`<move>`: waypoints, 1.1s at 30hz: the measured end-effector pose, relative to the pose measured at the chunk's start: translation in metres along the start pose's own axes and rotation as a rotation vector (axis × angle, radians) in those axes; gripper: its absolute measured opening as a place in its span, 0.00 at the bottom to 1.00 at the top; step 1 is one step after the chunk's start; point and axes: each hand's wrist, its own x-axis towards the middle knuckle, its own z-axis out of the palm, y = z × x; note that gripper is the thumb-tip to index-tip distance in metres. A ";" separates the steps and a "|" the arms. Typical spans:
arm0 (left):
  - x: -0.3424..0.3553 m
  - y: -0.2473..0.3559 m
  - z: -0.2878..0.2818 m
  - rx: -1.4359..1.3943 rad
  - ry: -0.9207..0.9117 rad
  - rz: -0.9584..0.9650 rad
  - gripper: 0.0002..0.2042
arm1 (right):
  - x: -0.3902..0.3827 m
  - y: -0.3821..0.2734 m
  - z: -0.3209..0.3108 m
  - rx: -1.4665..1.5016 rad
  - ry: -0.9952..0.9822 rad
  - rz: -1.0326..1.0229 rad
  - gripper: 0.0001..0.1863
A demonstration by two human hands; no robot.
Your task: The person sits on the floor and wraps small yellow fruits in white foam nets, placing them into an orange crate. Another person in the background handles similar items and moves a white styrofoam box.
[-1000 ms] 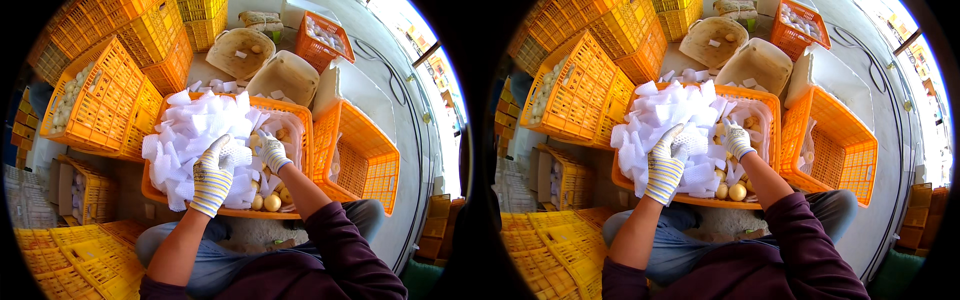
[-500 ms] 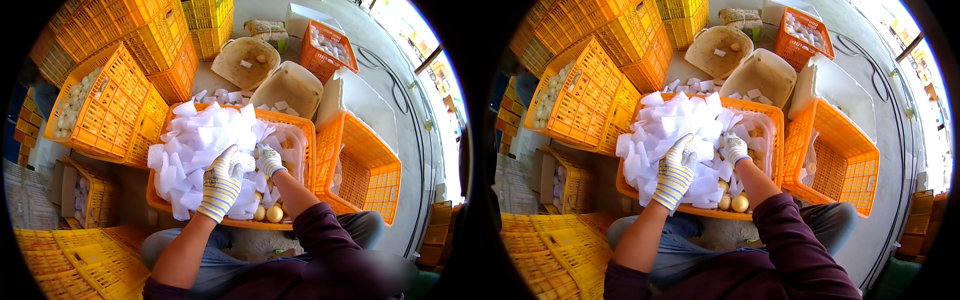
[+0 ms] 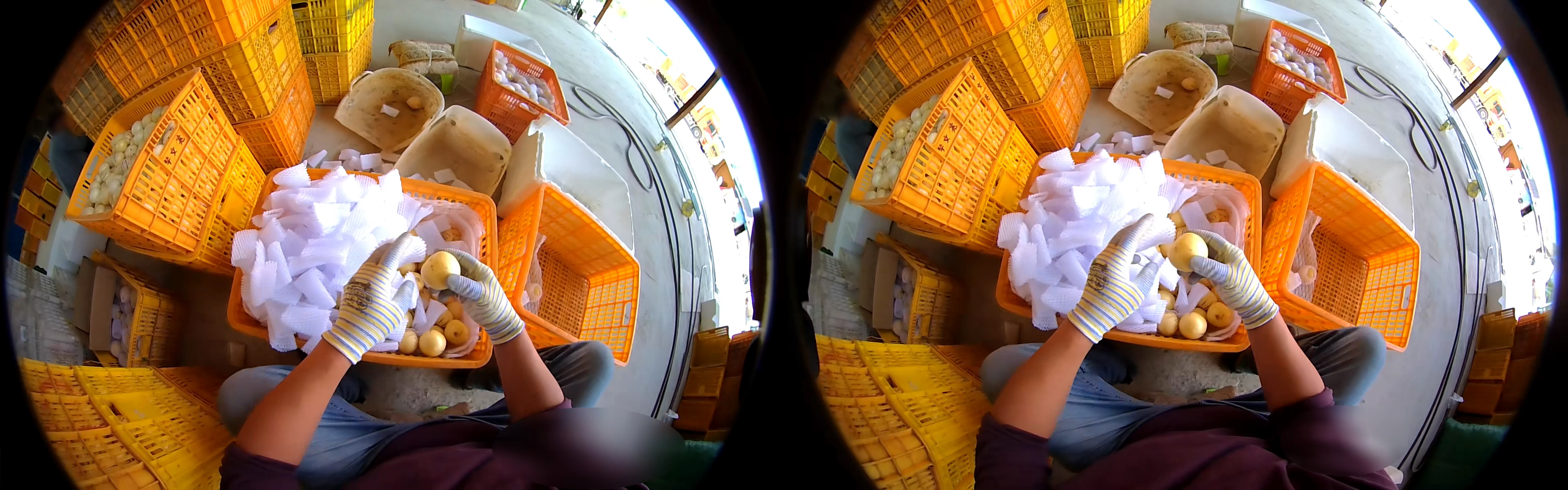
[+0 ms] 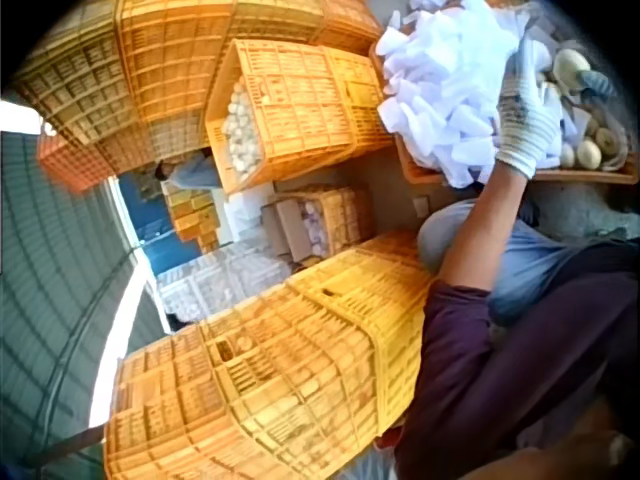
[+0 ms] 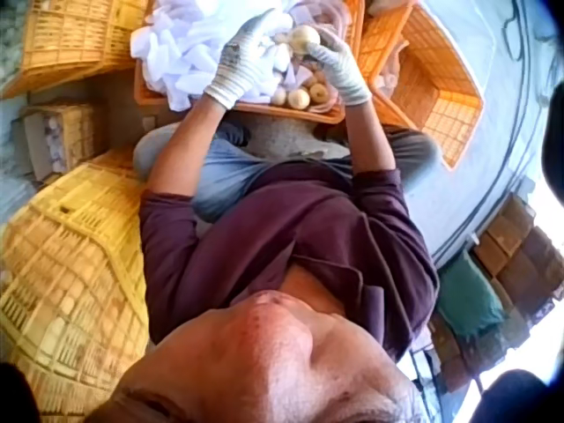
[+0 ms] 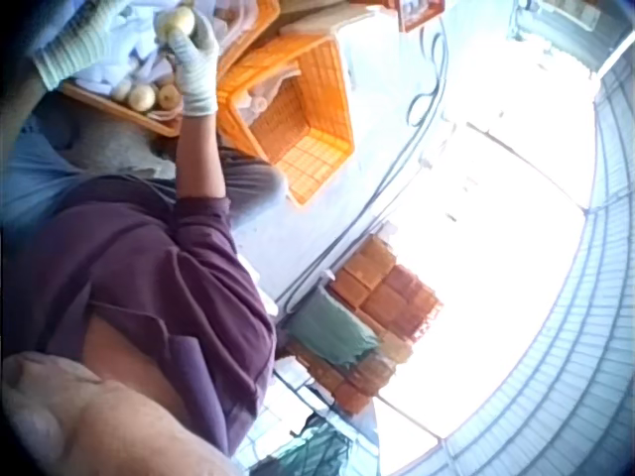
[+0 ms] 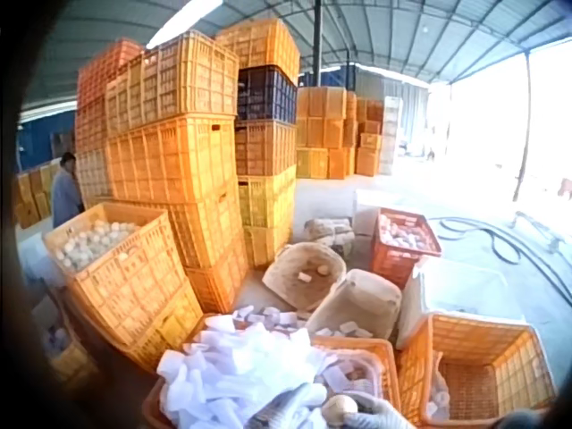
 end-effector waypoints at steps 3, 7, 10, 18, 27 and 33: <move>-0.006 0.007 0.016 0.206 -0.038 0.123 0.36 | 0.003 0.001 0.017 -0.242 -0.016 0.064 0.28; -0.007 -0.001 0.013 0.092 -0.031 -0.140 0.39 | -0.001 0.001 0.034 -0.259 0.000 0.106 0.27; -0.005 -0.002 0.009 -0.124 -0.047 -0.255 0.38 | -0.006 0.001 0.026 -0.123 0.032 0.127 0.25; -0.008 -0.014 0.009 -0.393 -0.135 -0.304 0.39 | 0.000 0.007 0.023 -0.302 0.246 -0.177 0.21; 0.000 -0.007 -0.003 -0.923 -0.151 -0.310 0.45 | 0.020 0.020 0.016 0.814 -0.254 0.095 0.45; -0.002 -0.006 0.004 -0.693 -0.275 -0.217 0.45 | 0.025 0.032 0.011 0.982 -0.213 0.240 0.40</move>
